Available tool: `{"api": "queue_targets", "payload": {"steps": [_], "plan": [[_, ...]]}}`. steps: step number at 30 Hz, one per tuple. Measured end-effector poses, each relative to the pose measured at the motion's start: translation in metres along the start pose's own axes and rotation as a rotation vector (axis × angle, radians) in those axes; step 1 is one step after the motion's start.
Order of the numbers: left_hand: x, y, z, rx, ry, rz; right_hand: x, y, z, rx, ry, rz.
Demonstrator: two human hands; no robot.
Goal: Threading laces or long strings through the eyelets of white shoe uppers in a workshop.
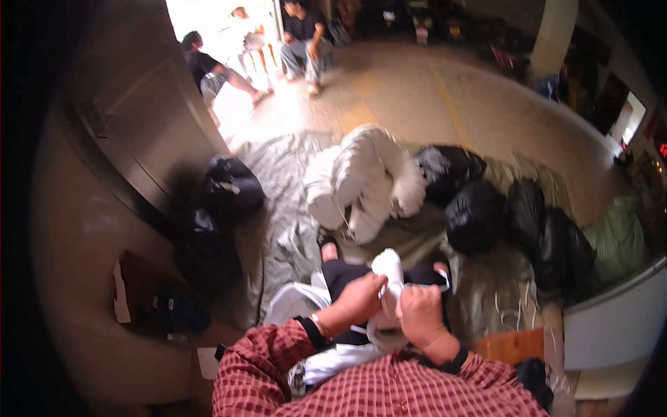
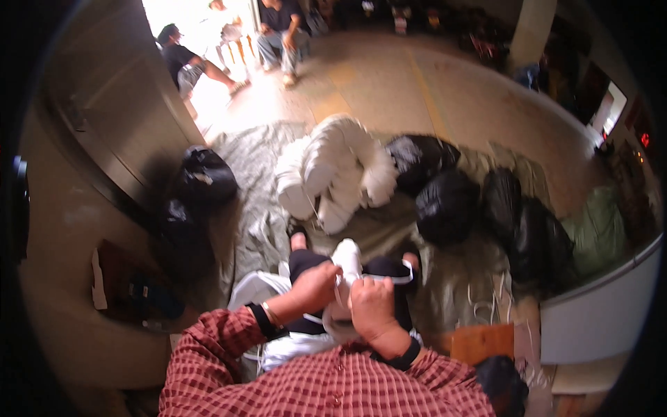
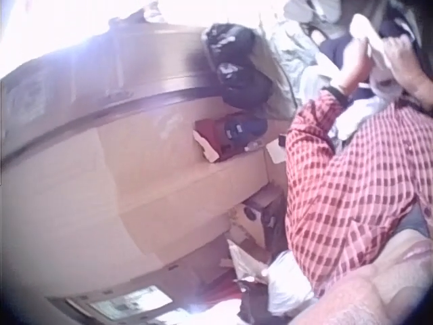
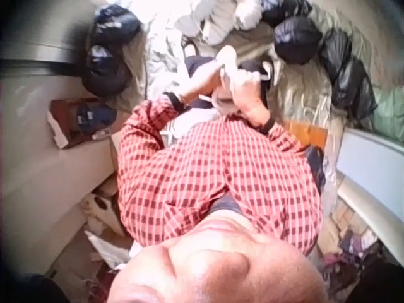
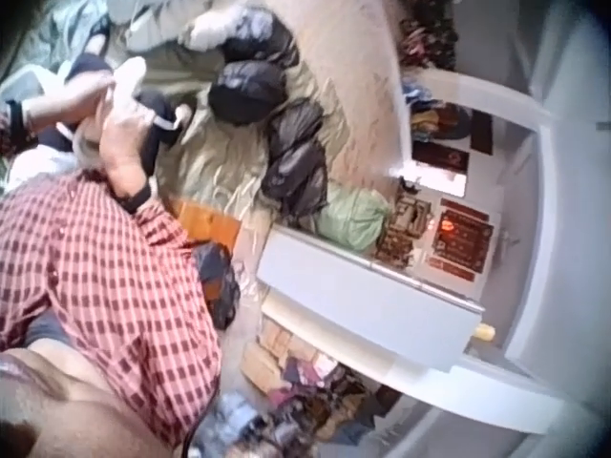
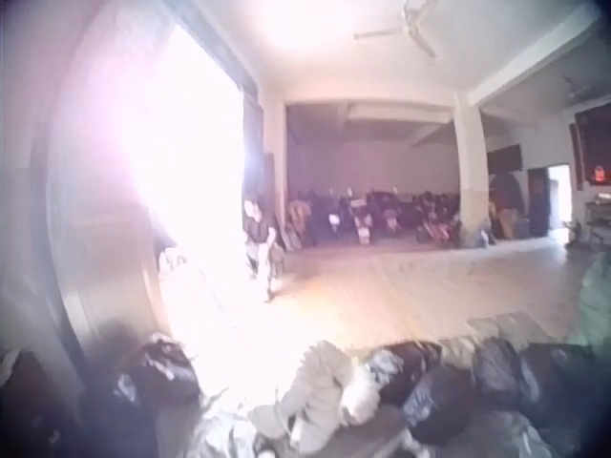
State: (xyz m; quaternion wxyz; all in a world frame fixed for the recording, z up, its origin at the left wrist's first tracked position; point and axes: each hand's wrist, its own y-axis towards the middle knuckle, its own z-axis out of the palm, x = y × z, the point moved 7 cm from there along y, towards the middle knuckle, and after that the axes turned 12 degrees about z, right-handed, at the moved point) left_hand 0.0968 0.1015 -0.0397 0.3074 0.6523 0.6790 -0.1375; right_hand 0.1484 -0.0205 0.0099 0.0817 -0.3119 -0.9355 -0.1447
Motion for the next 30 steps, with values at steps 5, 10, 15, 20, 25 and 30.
{"api": "queue_targets", "payload": {"steps": [5,10,15,20,25,30], "plan": [[-0.022,0.021,-0.013,0.090,0.107,0.245,-0.005,-0.018,-0.051,0.059,0.114,-0.141],[-0.007,0.023,-0.014,-0.200,-0.162,0.160,-0.011,-0.038,-0.023,0.119,0.004,-0.412],[0.003,0.002,0.000,-0.314,-0.299,-0.008,-0.010,-0.042,-0.003,0.128,0.252,-0.533],[0.018,-0.008,0.024,-0.294,-0.727,-0.299,-0.021,-0.023,0.009,0.093,0.431,-0.132],[0.024,-0.003,0.029,-0.210,-0.903,-0.406,-0.027,-0.001,0.004,0.183,0.839,0.148],[0.006,0.017,0.006,-0.212,-0.460,-0.166,-0.064,0.011,0.027,0.326,1.534,0.549]]}}
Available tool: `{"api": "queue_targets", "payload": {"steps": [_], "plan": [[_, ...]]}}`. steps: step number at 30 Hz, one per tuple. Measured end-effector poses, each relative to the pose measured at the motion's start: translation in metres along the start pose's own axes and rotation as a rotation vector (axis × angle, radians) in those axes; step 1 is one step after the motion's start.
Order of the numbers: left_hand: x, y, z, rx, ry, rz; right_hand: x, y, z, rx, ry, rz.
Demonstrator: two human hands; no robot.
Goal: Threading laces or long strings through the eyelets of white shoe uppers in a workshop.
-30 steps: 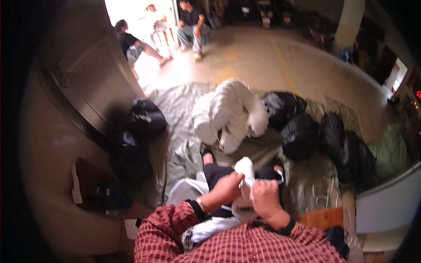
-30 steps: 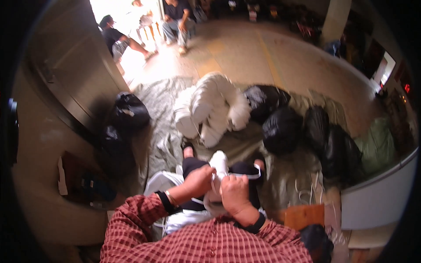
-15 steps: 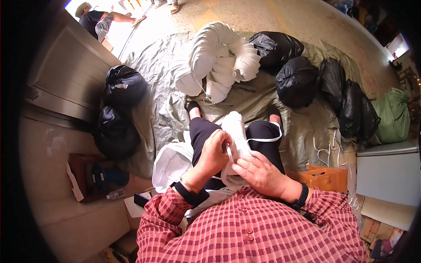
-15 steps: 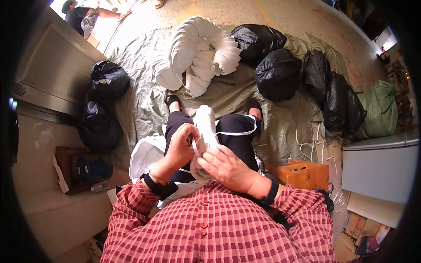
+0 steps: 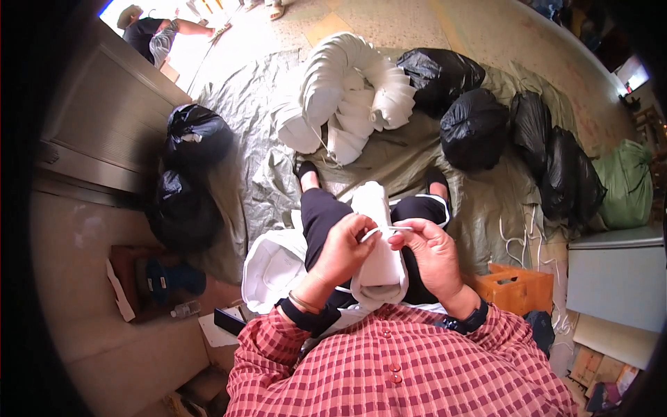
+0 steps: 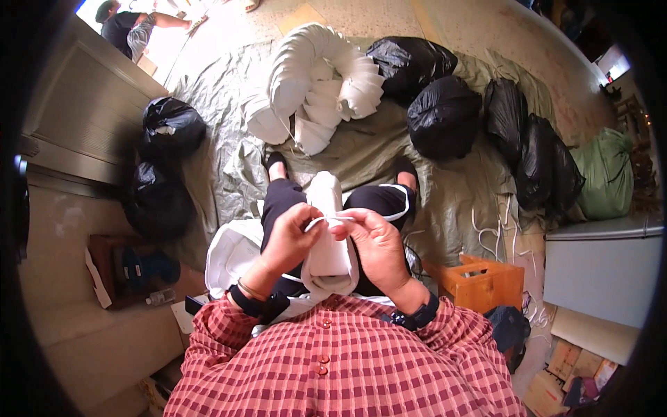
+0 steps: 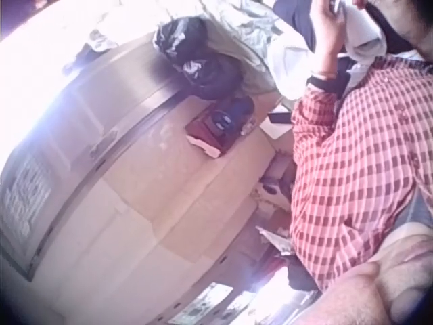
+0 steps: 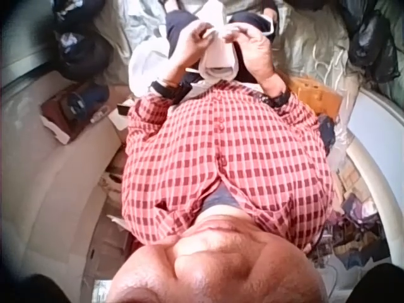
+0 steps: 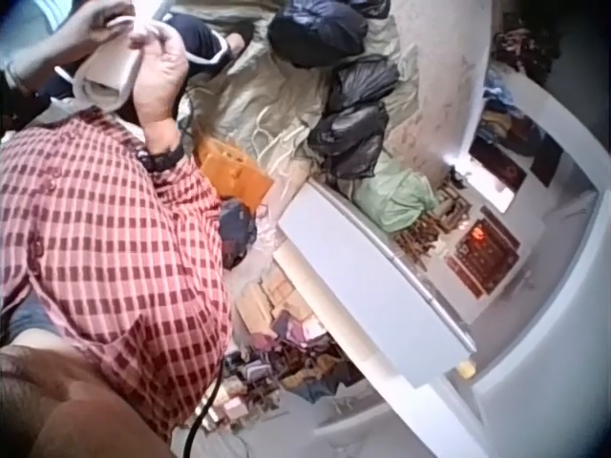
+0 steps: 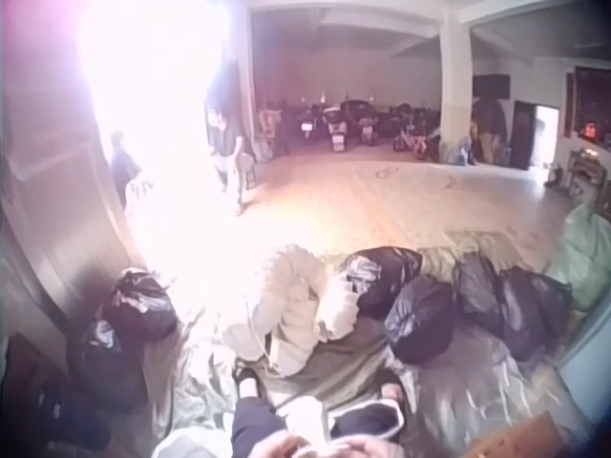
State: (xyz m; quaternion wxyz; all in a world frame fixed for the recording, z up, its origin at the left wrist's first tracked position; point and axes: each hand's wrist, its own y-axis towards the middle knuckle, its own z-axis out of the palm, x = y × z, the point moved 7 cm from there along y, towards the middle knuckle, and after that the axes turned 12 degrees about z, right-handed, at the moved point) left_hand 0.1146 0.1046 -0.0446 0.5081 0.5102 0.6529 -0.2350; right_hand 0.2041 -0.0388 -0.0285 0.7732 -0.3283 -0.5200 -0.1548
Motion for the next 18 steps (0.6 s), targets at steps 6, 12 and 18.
{"api": "queue_targets", "payload": {"steps": [6,12,18], "plan": [[-0.060,-0.005,0.003,-0.120,-0.095,0.220,0.001,0.009,-0.025,-0.062,0.434,0.120],[-0.079,-0.012,-0.004,-0.224,-0.330,-0.002,0.018,-0.015,-0.009,0.004,0.278,0.094],[-0.110,-0.012,-0.012,-0.351,-0.116,0.264,0.037,-0.022,-0.004,-0.117,0.047,-0.022]]}}
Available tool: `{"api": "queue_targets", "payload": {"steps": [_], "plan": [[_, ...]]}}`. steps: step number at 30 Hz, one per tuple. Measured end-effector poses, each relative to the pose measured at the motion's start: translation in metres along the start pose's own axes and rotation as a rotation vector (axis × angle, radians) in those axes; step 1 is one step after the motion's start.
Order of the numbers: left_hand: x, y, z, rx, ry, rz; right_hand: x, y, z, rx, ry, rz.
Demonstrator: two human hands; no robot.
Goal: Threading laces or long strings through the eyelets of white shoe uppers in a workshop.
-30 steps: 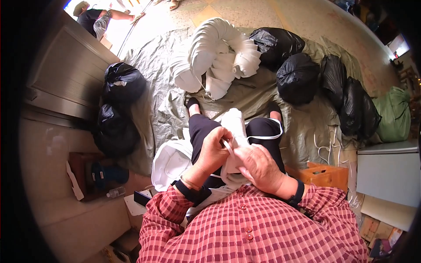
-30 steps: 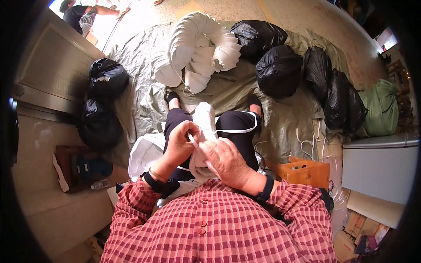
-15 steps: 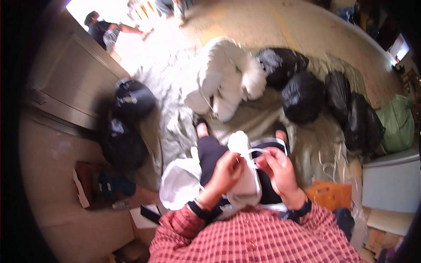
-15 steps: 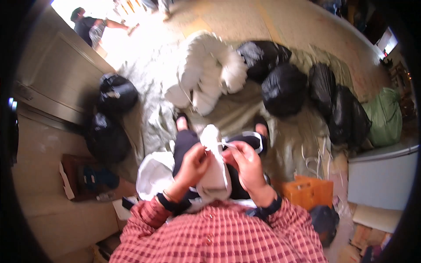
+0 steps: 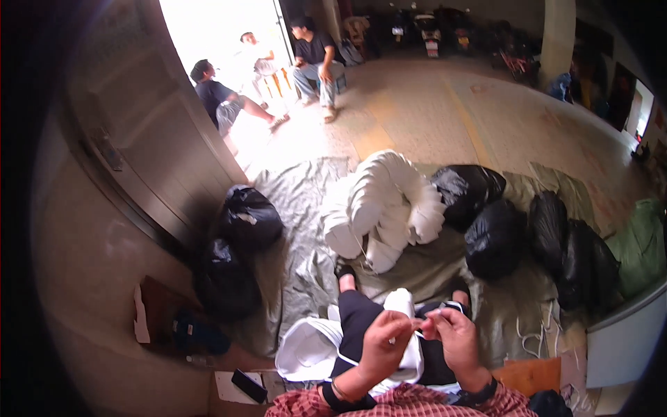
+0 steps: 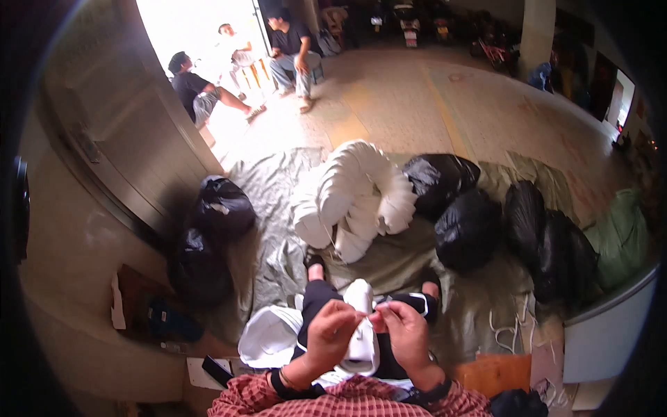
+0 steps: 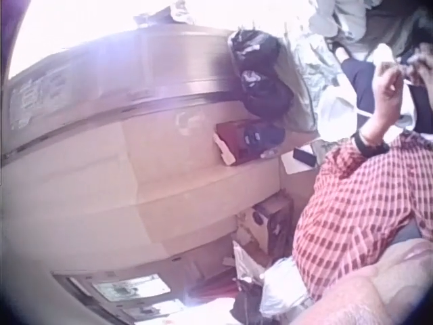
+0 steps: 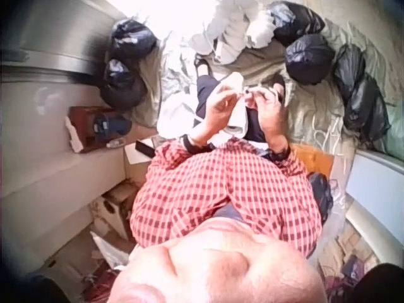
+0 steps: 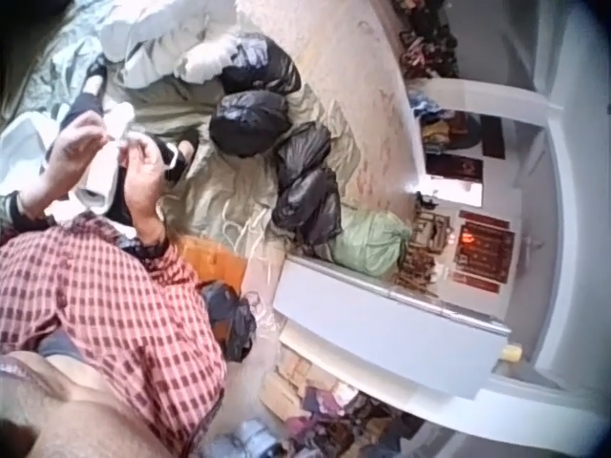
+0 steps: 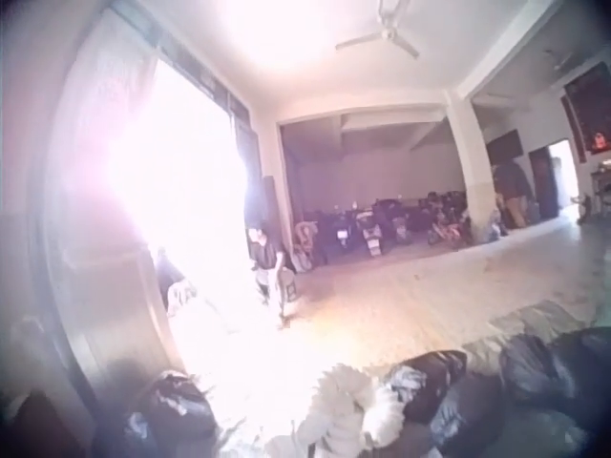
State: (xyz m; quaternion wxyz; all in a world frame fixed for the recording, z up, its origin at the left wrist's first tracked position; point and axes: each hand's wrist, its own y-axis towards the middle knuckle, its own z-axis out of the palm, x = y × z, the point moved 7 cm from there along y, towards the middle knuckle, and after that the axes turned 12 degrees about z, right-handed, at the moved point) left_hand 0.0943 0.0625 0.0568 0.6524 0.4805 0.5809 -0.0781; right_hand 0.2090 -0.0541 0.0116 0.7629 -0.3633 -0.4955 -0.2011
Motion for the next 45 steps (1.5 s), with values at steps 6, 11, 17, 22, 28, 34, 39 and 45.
{"api": "queue_targets", "payload": {"steps": [6,11,17,22,28,34,39,45], "plan": [[0.027,-0.002,-0.002,-0.108,-0.242,-0.190,0.007,0.007,0.027,0.071,-0.103,-0.021],[0.028,-0.013,0.004,-0.092,-0.250,-0.209,0.004,-0.011,0.028,0.021,-0.313,-0.146],[0.023,-0.020,0.006,-0.078,-0.263,-0.176,0.009,-0.021,0.031,-0.012,-0.526,-0.271],[0.026,-0.020,0.007,-0.062,-0.201,-0.128,0.019,-0.024,0.035,-0.010,-0.629,-0.425],[0.031,-0.014,0.012,-0.040,-0.210,-0.114,0.031,-0.023,0.035,-0.018,-0.717,-0.469],[0.024,-0.025,0.002,-0.068,-0.320,-0.211,-0.039,-0.007,-0.016,-0.141,-0.546,-0.041],[0.012,-0.051,0.005,0.108,-0.407,-0.183,-0.090,0.044,-0.024,-0.045,0.432,0.323],[-0.007,-0.044,-0.002,0.270,-0.057,0.048,0.035,0.064,0.138,0.781,-0.614,-0.434]]}}
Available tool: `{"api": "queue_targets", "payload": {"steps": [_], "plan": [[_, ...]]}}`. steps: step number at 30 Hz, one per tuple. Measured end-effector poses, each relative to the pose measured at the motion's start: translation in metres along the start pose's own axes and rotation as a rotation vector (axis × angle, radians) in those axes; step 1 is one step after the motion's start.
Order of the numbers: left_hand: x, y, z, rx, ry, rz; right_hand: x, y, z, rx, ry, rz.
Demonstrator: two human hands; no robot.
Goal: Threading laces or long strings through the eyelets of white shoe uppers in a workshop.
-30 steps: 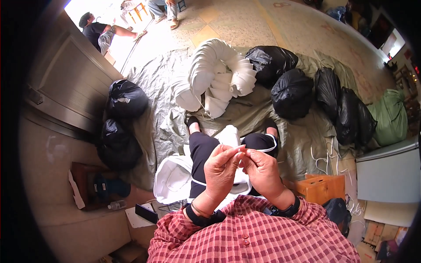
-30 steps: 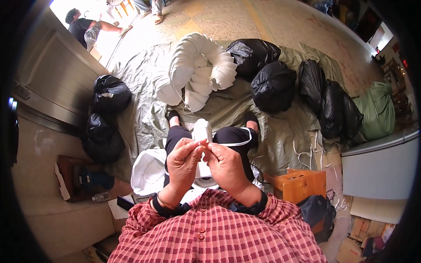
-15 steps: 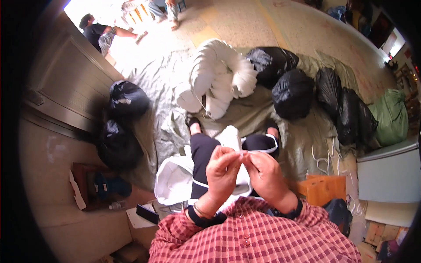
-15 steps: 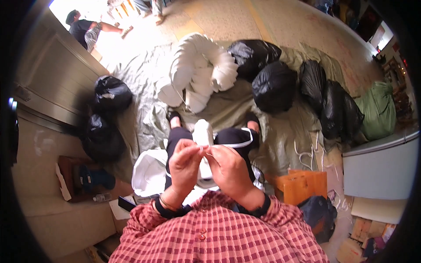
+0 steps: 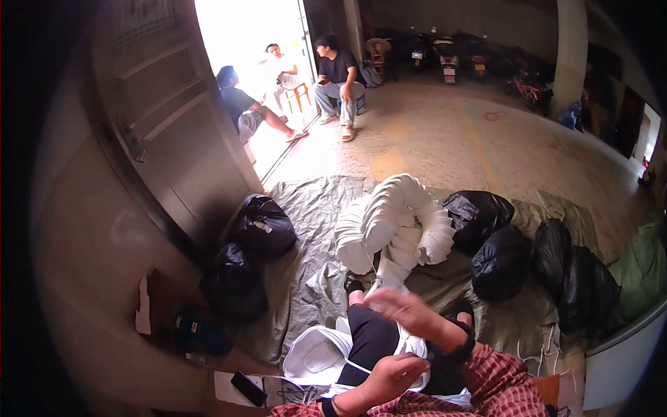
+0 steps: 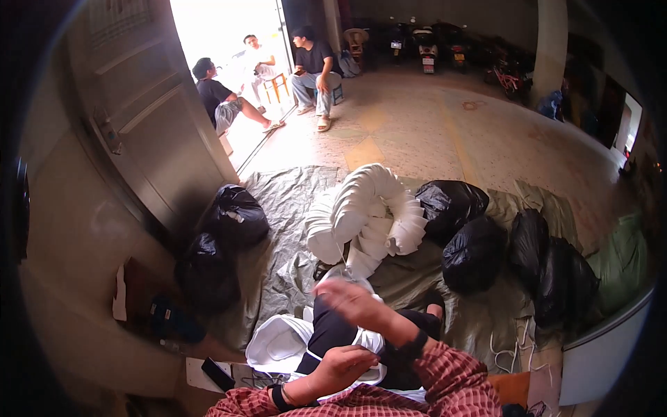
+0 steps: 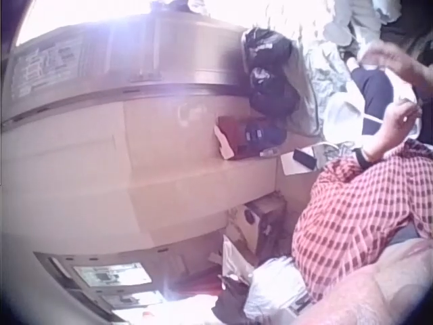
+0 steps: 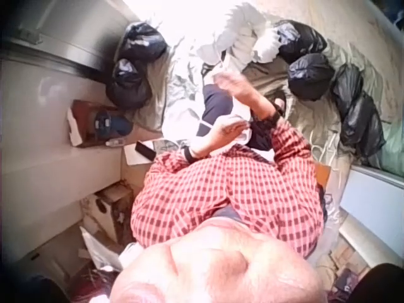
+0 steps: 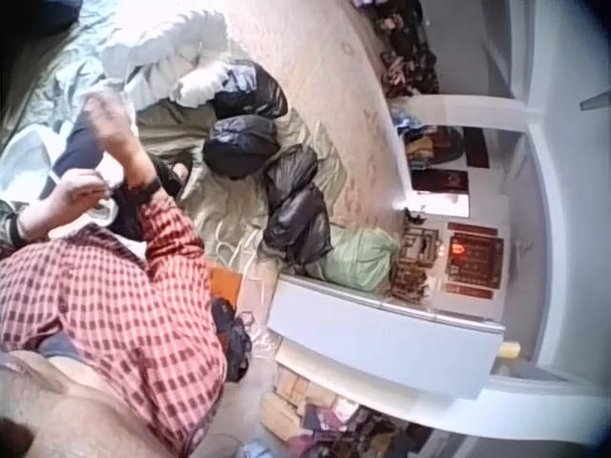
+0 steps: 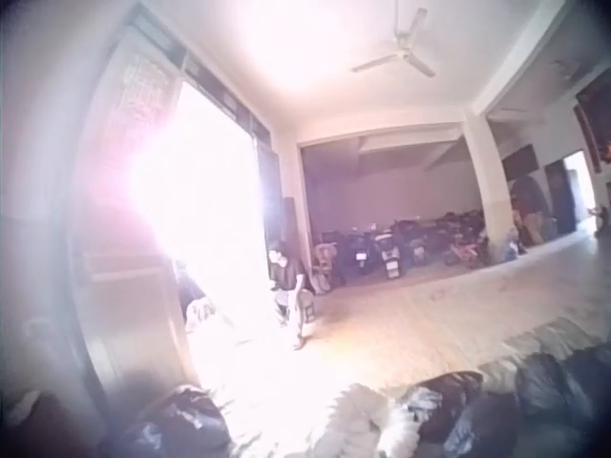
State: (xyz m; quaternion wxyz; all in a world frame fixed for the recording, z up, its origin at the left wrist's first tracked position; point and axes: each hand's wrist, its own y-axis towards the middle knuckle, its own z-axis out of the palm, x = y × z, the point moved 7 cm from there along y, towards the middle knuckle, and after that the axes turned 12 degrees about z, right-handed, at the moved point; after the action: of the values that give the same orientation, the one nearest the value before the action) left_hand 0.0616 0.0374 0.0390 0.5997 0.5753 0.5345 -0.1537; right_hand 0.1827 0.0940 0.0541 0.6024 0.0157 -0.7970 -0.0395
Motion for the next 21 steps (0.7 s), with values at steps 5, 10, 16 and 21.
{"api": "queue_targets", "payload": {"steps": [5,10,16,21], "plan": [[-0.021,0.009,-0.014,0.039,0.166,0.072,-0.035,-0.012,-0.008,-0.020,-0.520,0.113],[0.013,-0.002,-0.039,-0.282,-0.020,-0.130,-0.036,-0.099,-0.010,-0.152,0.242,0.243],[0.040,0.010,-0.038,-0.430,-0.245,-0.260,0.004,-0.122,0.010,-0.566,-0.176,0.026],[0.038,0.022,-0.052,-0.488,-0.417,-0.413,-0.053,-0.108,0.005,-0.429,-0.353,0.167]]}}
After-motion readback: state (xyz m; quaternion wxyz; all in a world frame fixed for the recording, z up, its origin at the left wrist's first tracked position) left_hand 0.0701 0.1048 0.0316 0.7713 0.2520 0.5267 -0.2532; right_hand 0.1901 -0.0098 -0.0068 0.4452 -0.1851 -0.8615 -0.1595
